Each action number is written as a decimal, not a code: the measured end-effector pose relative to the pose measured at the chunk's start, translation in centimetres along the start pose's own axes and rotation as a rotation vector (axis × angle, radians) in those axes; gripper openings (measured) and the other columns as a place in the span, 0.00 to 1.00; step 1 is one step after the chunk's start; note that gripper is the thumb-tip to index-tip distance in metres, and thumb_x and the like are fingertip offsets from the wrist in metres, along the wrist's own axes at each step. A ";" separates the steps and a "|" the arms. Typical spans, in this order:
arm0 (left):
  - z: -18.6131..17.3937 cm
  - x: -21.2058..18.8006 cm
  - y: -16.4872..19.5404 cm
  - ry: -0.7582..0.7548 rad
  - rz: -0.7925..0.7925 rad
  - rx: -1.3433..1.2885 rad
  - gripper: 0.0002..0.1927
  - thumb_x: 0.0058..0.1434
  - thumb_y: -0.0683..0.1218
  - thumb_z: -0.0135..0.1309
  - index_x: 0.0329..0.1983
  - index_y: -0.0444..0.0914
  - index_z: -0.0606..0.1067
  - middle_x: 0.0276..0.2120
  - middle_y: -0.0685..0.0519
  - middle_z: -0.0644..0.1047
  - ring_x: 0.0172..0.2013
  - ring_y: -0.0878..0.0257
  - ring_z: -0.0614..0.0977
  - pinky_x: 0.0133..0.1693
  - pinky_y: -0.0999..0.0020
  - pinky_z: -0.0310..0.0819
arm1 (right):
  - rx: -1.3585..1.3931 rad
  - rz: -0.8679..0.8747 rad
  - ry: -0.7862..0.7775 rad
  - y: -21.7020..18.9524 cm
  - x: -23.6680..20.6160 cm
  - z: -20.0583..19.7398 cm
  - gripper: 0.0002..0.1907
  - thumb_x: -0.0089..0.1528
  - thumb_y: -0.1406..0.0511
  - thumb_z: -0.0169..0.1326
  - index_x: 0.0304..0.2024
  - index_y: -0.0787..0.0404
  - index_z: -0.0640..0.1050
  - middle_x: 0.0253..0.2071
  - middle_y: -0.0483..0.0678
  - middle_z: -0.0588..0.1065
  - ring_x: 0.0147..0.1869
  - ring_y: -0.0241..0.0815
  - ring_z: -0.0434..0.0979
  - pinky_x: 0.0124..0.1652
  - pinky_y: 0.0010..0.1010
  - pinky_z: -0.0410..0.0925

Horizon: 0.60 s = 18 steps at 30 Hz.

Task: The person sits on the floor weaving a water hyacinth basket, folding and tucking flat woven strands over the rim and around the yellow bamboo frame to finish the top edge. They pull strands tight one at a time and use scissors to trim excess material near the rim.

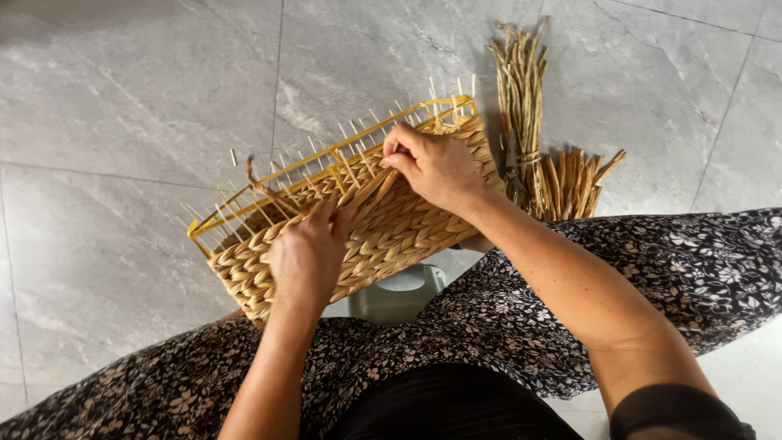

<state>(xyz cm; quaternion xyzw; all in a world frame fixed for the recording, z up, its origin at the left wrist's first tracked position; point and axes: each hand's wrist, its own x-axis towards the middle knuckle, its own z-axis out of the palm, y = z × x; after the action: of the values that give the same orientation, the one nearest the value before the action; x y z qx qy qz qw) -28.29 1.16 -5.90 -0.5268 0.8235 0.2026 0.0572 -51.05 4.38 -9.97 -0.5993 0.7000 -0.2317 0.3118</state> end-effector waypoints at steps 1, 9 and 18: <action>-0.4 -0.1 -0.3 -0.094 -0.050 0.036 0.22 0.69 0.66 0.47 0.38 0.48 0.81 0.17 0.52 0.80 0.15 0.59 0.79 0.17 0.63 0.70 | 0.007 -0.035 0.025 -0.1 0.0 -0.3 0.06 0.68 0.63 0.57 0.39 0.57 0.75 0.31 0.43 0.81 0.25 0.32 0.77 0.23 0.21 0.69; -4.9 -1.1 -9.3 -0.370 -0.449 0.106 0.23 0.60 0.70 0.54 0.51 0.56 0.82 0.35 0.59 0.85 0.25 0.62 0.84 0.26 0.62 0.77 | 0.686 0.230 0.395 10.8 0.9 -12.7 0.07 0.74 0.62 0.56 0.44 0.57 0.80 0.38 0.46 0.83 0.30 0.29 0.78 0.31 0.21 0.71; -6.7 -2.5 -15.1 0.280 -0.341 -0.358 0.19 0.80 0.41 0.51 0.67 0.23 0.66 0.35 0.33 0.78 0.27 0.53 0.80 0.26 0.67 0.74 | 0.182 1.267 0.244 24.8 -5.5 -13.7 0.09 0.67 0.66 0.55 0.43 0.65 0.82 0.36 0.53 0.82 0.27 0.38 0.81 0.29 0.26 0.76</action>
<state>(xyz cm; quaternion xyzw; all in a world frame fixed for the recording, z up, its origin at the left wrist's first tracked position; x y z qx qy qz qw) -12.98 -4.83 -3.19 -0.6823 0.6741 0.2573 -0.1177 -77.59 13.39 -16.80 -0.0110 0.9258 -0.1275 0.3557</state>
